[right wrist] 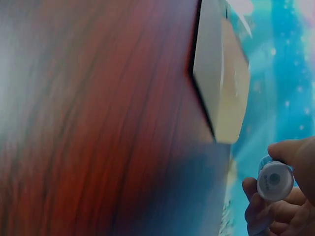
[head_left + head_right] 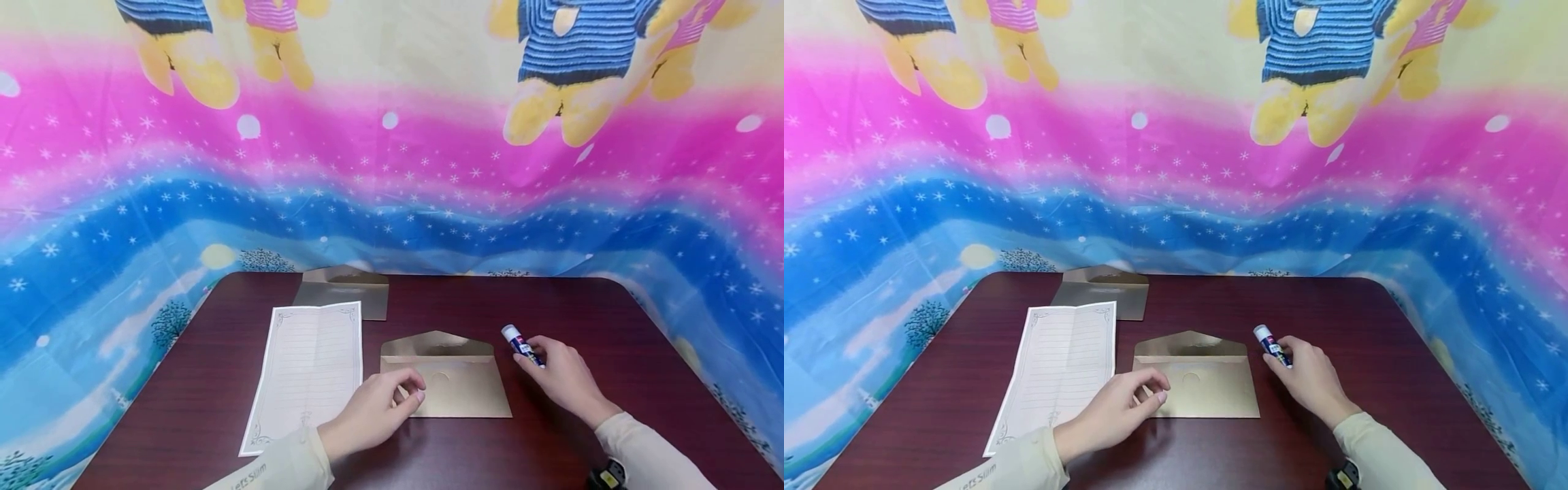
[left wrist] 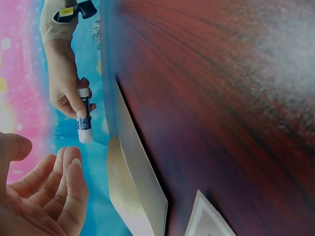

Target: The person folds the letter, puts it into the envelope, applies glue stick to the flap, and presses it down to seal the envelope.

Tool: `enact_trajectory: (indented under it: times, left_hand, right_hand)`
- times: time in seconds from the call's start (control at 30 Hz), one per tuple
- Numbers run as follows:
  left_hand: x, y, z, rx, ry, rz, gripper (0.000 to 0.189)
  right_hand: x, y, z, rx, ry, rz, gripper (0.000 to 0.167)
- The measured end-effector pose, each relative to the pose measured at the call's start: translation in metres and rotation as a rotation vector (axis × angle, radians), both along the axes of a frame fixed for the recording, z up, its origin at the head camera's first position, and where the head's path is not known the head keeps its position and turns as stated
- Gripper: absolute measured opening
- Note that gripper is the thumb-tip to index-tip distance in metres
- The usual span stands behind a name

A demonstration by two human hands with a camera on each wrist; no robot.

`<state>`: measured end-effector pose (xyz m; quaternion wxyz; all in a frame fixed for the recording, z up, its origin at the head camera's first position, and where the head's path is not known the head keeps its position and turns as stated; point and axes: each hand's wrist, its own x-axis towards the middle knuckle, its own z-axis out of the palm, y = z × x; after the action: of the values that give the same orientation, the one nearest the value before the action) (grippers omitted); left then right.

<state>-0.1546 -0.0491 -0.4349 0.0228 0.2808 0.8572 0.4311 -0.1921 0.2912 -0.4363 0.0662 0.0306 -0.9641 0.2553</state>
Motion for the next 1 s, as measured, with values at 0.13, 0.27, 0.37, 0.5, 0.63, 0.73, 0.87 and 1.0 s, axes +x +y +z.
enact_trajectory:
  times: [0.13, 0.27, 0.37, 0.5, 0.63, 0.73, 0.87, 1.0]
  left_hand:
    - [0.002, -0.001, -0.001, -0.002, -0.004, -0.007, 0.016]
    - [0.002, -0.001, -0.001, -0.012, 0.001, -0.015, 0.016]
    - [0.003, -0.001, -0.002, -0.017, 0.006, -0.017, 0.016]
    - [0.003, -0.001, -0.002, -0.019, 0.005, -0.019, 0.017]
    - [0.003, -0.002, -0.003, -0.023, -0.004, -0.020, 0.017]
    - [0.003, -0.003, -0.003, -0.023, -0.004, -0.020, 0.016]
    - [0.004, -0.004, -0.004, -0.020, -0.004, -0.024, 0.016]
    - [0.004, -0.004, -0.004, -0.021, -0.007, -0.023, 0.016]
  right_hand:
    - [-0.006, 0.016, -0.004, 0.012, -0.027, -0.020, 0.044]
    - [-0.009, 0.029, -0.007, 0.022, -0.060, -0.042, 0.045]
    - [-0.011, 0.038, -0.009, 0.026, -0.080, -0.054, 0.046]
    - [-0.013, 0.048, -0.012, 0.037, -0.090, -0.069, 0.047]
    - [-0.016, 0.055, -0.014, 0.047, -0.097, -0.086, 0.046]
    - [-0.018, 0.060, -0.015, 0.040, -0.108, -0.087, 0.046]
    - [-0.019, 0.066, -0.017, 0.028, -0.124, -0.089, 0.043]
    - [-0.021, 0.070, -0.019, 0.034, -0.140, -0.100, 0.045]
